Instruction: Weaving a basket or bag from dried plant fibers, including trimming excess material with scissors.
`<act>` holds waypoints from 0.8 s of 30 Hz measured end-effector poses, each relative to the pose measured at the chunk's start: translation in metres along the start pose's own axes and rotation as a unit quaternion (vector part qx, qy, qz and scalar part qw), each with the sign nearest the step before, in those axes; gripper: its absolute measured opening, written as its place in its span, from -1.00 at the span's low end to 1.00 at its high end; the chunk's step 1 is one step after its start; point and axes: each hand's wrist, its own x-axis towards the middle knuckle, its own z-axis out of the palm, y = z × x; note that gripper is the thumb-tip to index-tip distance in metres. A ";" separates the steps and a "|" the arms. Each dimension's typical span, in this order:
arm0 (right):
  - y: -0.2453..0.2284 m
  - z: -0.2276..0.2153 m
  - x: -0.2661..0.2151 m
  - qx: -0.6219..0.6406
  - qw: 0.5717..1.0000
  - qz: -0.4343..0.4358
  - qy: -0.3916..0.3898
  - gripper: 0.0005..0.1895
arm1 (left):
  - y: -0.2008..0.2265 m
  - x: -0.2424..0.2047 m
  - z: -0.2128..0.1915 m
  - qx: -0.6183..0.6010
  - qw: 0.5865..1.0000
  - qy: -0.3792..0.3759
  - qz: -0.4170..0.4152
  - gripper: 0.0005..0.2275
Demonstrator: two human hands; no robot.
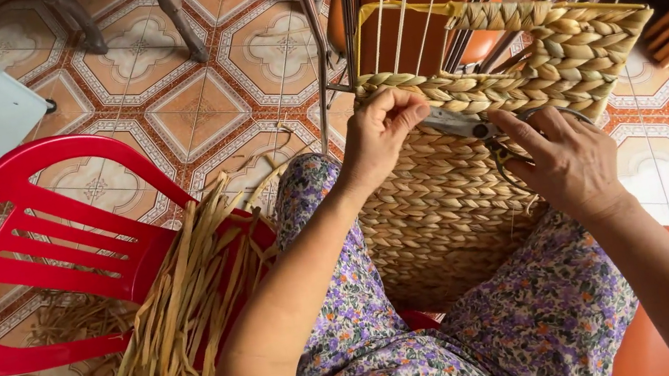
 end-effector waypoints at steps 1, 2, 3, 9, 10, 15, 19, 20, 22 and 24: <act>0.000 0.001 0.002 0.000 1.000 0.000 0.001 -0.10 | 0.001 0.001 -0.004 0.000 1.000 0.000 0.000 -0.90; 0.000 0.003 0.002 -0.003 1.000 0.007 -0.005 -0.12 | 0.002 0.003 -0.007 -0.024 0.997 0.003 -0.067 -0.88; 0.000 0.004 0.002 -0.006 1.000 0.014 -0.011 -0.14 | 0.003 0.004 -0.011 -0.048 0.990 0.004 -0.133 -0.87; -0.008 0.016 0.006 0.018 1.000 -0.014 0.008 -0.18 | -0.004 0.009 -0.010 -0.086 0.995 -0.002 -0.060 -0.85; -0.006 0.025 0.002 0.018 1.000 -0.016 0.009 -0.18 | -0.008 0.009 -0.010 -0.085 0.995 0.000 -0.059 -0.85; -0.013 0.027 -0.015 0.067 0.996 -0.056 -0.011 -0.26 | 0.021 0.010 -0.040 -0.159 0.972 0.131 -0.115 -0.87; -0.009 0.025 -0.014 0.056 0.997 0.016 -0.044 -0.17 | 0.031 -0.001 -0.059 0.138 0.956 0.256 0.045 -0.82; -0.008 0.022 -0.010 0.050 0.998 0.021 -0.023 -0.18 | 0.034 -0.004 -0.055 0.240 0.943 0.213 0.084 -0.79; -0.010 0.016 -0.002 0.043 0.999 0.024 0.000 -0.19 | 0.036 -0.009 -0.048 0.340 0.917 0.169 0.122 -0.74; -0.013 0.010 0.008 0.020 1.000 -0.003 0.021 -0.10 | 0.035 -0.012 -0.042 0.420 0.885 0.145 0.136 -0.81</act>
